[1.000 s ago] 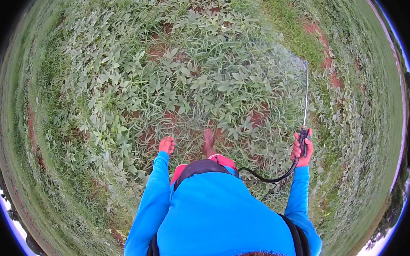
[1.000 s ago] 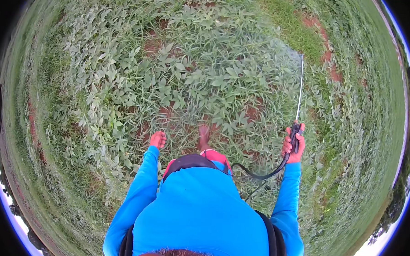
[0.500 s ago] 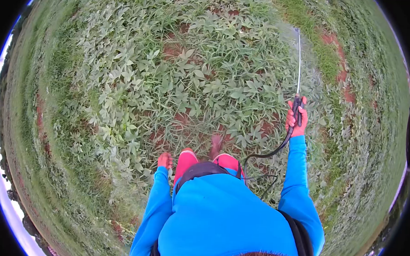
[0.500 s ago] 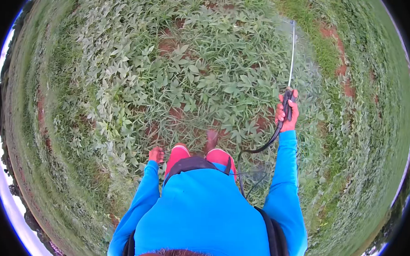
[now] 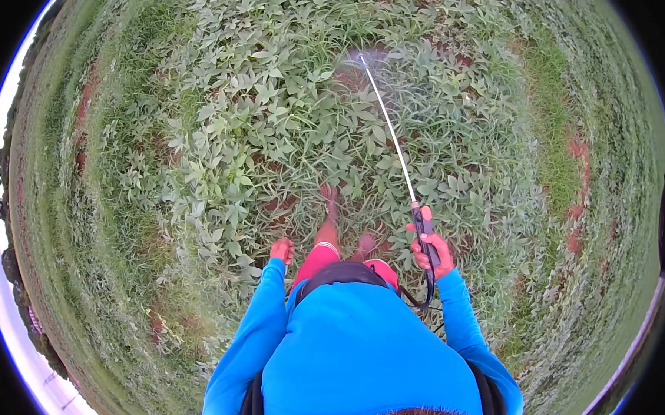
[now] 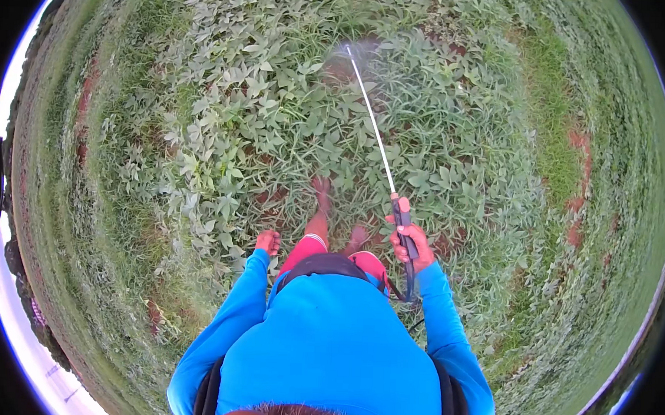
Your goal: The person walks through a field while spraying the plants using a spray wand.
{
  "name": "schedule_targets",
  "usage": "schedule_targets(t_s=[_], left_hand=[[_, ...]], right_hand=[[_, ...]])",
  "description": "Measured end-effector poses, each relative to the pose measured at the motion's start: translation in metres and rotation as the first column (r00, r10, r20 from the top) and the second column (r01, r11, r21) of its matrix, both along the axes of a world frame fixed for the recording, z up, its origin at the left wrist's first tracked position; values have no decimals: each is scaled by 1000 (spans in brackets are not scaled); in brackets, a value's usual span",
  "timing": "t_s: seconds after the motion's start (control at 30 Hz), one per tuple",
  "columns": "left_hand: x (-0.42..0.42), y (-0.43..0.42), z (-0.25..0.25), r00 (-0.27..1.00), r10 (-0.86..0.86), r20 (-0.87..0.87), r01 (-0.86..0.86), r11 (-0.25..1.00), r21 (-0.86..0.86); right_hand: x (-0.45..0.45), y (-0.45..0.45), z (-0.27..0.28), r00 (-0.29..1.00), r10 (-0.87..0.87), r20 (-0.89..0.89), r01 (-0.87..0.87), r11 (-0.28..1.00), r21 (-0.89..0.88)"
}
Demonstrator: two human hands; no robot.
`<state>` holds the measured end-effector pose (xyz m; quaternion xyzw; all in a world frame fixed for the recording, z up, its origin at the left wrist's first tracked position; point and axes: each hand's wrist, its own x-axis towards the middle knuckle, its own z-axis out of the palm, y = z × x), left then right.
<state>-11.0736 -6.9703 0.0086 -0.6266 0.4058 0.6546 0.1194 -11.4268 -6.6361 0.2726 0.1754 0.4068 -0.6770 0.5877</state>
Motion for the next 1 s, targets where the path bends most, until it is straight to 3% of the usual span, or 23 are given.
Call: schedule_targets(t_s=[0.2,0.3,0.4,0.5,0.53,0.6,0.67,0.7,0.8,0.83,0.93,1.0], left_hand=[[-41,-50,-31,998,34,-59,-33,999,19],[-86,-85,-17,996,81,-36,-80,997,21],[-107,-113,-27,978,142,-150,-138,990,37],[-125,-135,-38,917,323,-232,-319,946,57],[-124,-140,-52,887,397,-237,-395,917,57],[-112,-149,-86,886,353,-302,-379,925,-30],[-106,-163,-103,865,416,-280,-414,908,70],[-110,-174,-71,942,288,-172,-290,957,15],[-113,-193,1,975,182,-124,-191,980,-63],[-102,-199,-2,991,75,-109,-85,993,-83],[-85,-203,-8,967,241,-78,-246,967,-65],[-69,-203,-10,974,202,-98,-209,975,-75]], right_hand=[[-10,-145,16,900,424,-95,-422,905,47],[-15,-229,19,756,642,-131,-637,767,78],[-13,-307,12,621,744,-248,-760,649,43],[-3,-382,-8,392,760,-519,-864,498,77],[0,-405,-7,392,753,-528,-875,482,38],[7,-450,-6,397,738,-546,-892,450,-41],[15,-489,-10,349,786,-510,-908,419,25],[16,-508,-11,325,807,-493,-913,404,59],[13,-558,-7,341,787,-515,-898,435,70],[11,-571,-9,382,789,-481,-885,462,54],[3,-595,-8,519,758,-394,-824,567,5],[-10,-597,-4,626,692,-360,-750,661,-35]])
